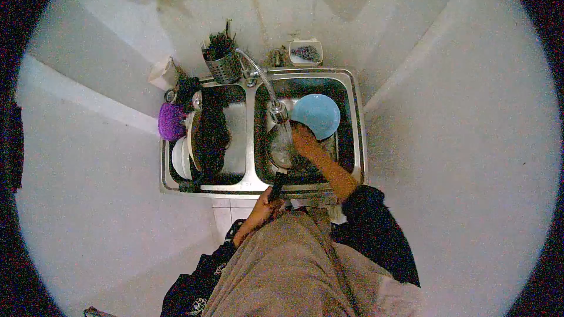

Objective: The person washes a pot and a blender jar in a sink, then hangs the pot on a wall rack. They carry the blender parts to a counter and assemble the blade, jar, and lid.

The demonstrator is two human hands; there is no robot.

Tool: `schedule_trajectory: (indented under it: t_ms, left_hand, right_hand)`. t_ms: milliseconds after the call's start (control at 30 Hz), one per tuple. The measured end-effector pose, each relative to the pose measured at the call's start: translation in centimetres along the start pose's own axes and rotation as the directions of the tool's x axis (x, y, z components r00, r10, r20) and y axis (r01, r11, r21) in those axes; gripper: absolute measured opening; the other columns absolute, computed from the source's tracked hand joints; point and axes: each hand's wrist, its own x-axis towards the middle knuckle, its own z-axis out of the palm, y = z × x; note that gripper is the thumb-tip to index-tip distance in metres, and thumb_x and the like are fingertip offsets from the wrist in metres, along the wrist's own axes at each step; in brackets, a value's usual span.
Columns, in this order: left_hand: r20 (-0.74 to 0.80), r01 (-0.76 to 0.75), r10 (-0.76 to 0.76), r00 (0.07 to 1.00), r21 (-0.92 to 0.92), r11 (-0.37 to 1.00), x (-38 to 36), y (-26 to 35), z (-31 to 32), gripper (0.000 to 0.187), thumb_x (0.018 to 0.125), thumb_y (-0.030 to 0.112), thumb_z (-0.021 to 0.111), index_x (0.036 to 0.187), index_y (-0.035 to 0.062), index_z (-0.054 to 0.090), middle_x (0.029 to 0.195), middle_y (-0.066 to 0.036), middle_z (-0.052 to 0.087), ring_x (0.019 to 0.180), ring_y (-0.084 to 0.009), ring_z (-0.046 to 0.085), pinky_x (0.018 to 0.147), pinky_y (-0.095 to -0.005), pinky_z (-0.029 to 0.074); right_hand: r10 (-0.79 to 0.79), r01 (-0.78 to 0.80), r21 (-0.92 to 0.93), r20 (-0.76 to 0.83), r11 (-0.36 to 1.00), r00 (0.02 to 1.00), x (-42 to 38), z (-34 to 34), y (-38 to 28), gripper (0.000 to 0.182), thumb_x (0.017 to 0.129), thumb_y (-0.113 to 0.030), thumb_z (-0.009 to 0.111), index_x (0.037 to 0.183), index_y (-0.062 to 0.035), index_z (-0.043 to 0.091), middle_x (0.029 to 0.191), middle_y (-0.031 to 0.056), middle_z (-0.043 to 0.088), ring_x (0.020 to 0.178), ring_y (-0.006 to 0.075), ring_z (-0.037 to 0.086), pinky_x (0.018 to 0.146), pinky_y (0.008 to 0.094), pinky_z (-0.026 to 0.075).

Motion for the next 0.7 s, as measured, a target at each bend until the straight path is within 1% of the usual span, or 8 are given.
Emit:
schedule_trajectory:
  t_ms: [133, 200, 267, 367, 467, 567, 633, 700]
  left_hand:
    - [-0.103, -0.228, 0.249, 0.963, 0.178, 0.957, 0.2, -1.5, -0.2, 0.040, 0.084, 0.012, 0.063, 0.118, 0.0044, 0.043, 0.076, -0.003, 0.057, 0.050, -0.0083, 0.046, 0.045, -0.0232, 0.038]
    - [-0.106, -0.131, 0.151, 0.983, 0.174, 0.976, -0.6, -0.8, -1.2, 0.046, 0.083, 0.014, 0.064, 0.123, 0.0049, 0.041, 0.078, -0.003, 0.058, 0.050, -0.0078, 0.046, 0.045, -0.0230, 0.038]
    - [-0.080, 0.043, -0.032, 0.996, 0.132, 0.990, -1.0, -0.9, -2.3, 0.056, 0.083, 0.019, 0.065, 0.127, 0.0024, 0.035, 0.067, -0.001, 0.049, 0.048, -0.0078, 0.044, 0.043, -0.0233, 0.036]
    - [-0.156, -0.059, 0.091, 0.984, 0.196, 0.979, -1.5, 0.0, -1.1, 0.042, 0.083, 0.018, 0.064, 0.116, 0.0044, 0.041, 0.064, 0.000, 0.049, 0.045, -0.0086, 0.042, 0.040, -0.0238, 0.035]
    - [-0.078, -0.057, 0.073, 0.994, 0.189, 0.980, -0.3, -0.1, -1.3, 0.042, 0.085, 0.014, 0.061, 0.120, 0.0050, 0.040, 0.063, 0.000, 0.049, 0.046, -0.0088, 0.043, 0.040, -0.0240, 0.036]
    - [-0.113, -0.010, 0.027, 0.993, 0.151, 0.989, -1.0, 1.6, -1.5, 0.032, 0.084, 0.009, 0.058, 0.112, 0.0045, 0.043, 0.061, -0.001, 0.048, 0.043, -0.0093, 0.043, 0.039, -0.0242, 0.037]
    - [-0.113, 0.019, -0.012, 0.994, 0.057, 0.998, -0.8, 0.7, -2.5, 0.024, 0.083, 0.009, 0.058, 0.103, 0.0051, 0.045, 0.059, -0.001, 0.048, 0.037, -0.0107, 0.042, 0.038, -0.0248, 0.038]
    - [-0.056, -0.050, 0.050, 0.997, 0.014, 0.999, -0.7, 0.0, -3.0, 0.019, 0.082, 0.008, 0.054, 0.098, 0.0054, 0.046, 0.056, -0.001, 0.046, 0.036, -0.0121, 0.042, 0.037, -0.0259, 0.040]
  right_hand:
    - [-0.059, 0.113, 0.178, -0.286, 0.978, 0.956, 2.0, 4.0, -3.5, 0.022, 0.075, -0.012, 0.054, 0.093, -0.0005, 0.061, 0.095, 0.0237, 0.059, 0.088, 0.0386, 0.058, 0.080, 0.0440, 0.046]
    - [-0.191, 0.151, 0.279, 0.122, 0.948, 0.974, 1.7, 3.1, -3.8, 0.023, 0.074, -0.011, 0.054, 0.094, -0.0003, 0.060, 0.094, 0.0234, 0.060, 0.088, 0.0382, 0.058, 0.079, 0.0441, 0.046]
    - [-0.153, -0.001, 0.247, 0.603, 0.969, 0.783, 1.5, 3.4, -1.7, 0.025, 0.074, -0.010, 0.055, 0.096, 0.0000, 0.059, 0.095, 0.0248, 0.059, 0.091, 0.0364, 0.058, 0.081, 0.0453, 0.046]
    - [0.159, -0.119, -0.121, 0.416, 0.986, 0.895, 2.1, 2.1, 1.2, 0.026, 0.077, -0.013, 0.056, 0.100, -0.0019, 0.058, 0.104, 0.0261, 0.058, 0.097, 0.0379, 0.056, 0.086, 0.0466, 0.044]
    - [-0.027, 0.024, -0.032, -0.118, 0.999, 0.993, 0.5, 1.7, -4.4, 0.024, 0.084, -0.019, 0.053, 0.102, -0.0023, 0.058, 0.115, 0.0258, 0.054, 0.102, 0.0428, 0.054, 0.086, 0.0479, 0.046]
    - [0.002, -0.029, 0.186, 0.145, 0.982, 0.989, -1.0, 0.3, -6.1, 0.032, 0.089, -0.032, 0.049, 0.101, -0.0041, 0.059, 0.109, 0.0206, 0.058, 0.108, 0.0382, 0.051, 0.091, 0.0479, 0.040]
    - [0.169, -0.282, 0.149, 0.514, 0.948, 0.841, -2.6, -6.0, -9.9, 0.037, 0.089, -0.039, 0.049, 0.095, -0.0049, 0.062, 0.098, 0.0165, 0.062, 0.103, 0.0330, 0.055, 0.092, 0.0469, 0.038]
    - [-0.154, 0.161, -0.117, 0.060, 0.980, 0.986, -5.1, -4.3, -8.3, 0.040, 0.088, -0.043, 0.048, 0.087, -0.0055, 0.064, 0.084, 0.0127, 0.063, 0.090, 0.0290, 0.058, 0.088, 0.0441, 0.039]
